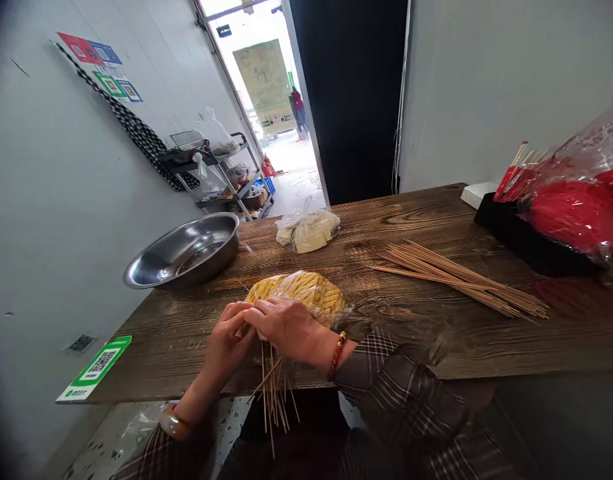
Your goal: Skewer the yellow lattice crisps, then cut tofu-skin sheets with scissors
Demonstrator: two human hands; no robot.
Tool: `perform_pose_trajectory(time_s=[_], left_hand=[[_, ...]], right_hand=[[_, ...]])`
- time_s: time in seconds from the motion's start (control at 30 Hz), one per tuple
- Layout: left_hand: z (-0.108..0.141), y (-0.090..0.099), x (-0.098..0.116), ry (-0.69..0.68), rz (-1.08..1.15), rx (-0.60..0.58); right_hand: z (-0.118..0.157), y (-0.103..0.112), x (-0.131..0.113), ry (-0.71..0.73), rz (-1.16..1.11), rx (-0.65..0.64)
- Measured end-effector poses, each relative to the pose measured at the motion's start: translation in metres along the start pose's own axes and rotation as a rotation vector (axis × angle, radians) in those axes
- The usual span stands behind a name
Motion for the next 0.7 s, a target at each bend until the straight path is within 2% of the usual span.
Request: perform_pose_trajectory(time_s=[0.2,0.4,0.57,0.7], left_hand=[[-0.001,-0.004,0.000,0.013,-0.031,0.034],[0.002,-0.009,0.007,0.058,0.000,0.073],[0.005,-0.006,0.008,0.070,0.068,0.110],[0.002,-0.002,-0.005,0.072,0.155,0.093]], right_hand=[[0.001,-0.005,0.011,-0.140,0.138,-0.075],[0.005,-0.004,0.024,-0.223,0.142,-0.055],[0.008,0.001,0.027,-0.175,0.127,0.065],[0.009,0.011,0.019,-0.065,0.068,0.187]])
Point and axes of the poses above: each hand's wrist, its own z-axis away from the middle knuckle, its own y-axis out of the back of the hand, x = y × z, the point moved 10 cm from there along -z, towards the middle knuckle, and after that the axes turned 6 degrees about z, right-handed, at the moved point
